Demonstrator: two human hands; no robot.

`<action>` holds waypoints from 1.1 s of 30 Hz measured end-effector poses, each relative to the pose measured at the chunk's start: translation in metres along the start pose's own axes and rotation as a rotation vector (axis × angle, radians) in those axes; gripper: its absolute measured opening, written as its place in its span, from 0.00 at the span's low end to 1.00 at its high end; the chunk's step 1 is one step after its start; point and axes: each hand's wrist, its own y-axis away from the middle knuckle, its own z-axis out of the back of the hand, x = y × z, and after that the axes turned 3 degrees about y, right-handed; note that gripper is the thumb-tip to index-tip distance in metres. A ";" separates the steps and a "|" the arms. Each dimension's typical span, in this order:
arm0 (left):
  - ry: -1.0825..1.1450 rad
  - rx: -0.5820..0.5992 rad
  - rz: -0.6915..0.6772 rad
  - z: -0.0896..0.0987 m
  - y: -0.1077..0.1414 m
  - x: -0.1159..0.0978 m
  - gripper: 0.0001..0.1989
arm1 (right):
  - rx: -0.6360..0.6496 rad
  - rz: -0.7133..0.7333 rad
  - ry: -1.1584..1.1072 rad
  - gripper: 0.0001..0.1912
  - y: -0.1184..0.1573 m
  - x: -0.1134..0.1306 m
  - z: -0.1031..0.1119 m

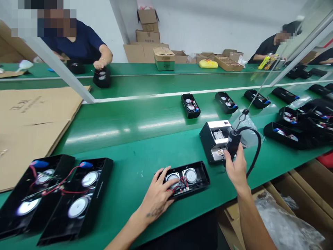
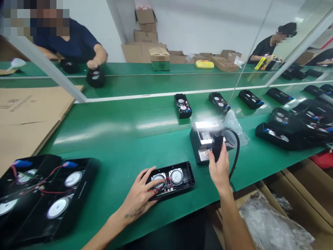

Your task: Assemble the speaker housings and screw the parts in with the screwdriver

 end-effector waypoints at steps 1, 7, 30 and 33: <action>-0.006 -0.010 -0.006 0.000 -0.001 0.001 0.14 | 0.041 -0.045 -0.015 0.30 -0.002 -0.005 -0.003; -0.022 -0.025 -0.021 0.002 -0.001 0.003 0.14 | -0.032 -0.186 -0.377 0.22 0.007 -0.014 -0.010; 0.042 -0.155 0.042 -0.016 -0.017 -0.006 0.14 | 0.314 -0.237 -0.829 0.15 -0.020 0.039 0.017; 0.034 -0.127 0.057 -0.018 -0.016 -0.006 0.14 | 0.352 -0.210 -1.062 0.10 0.008 0.060 0.026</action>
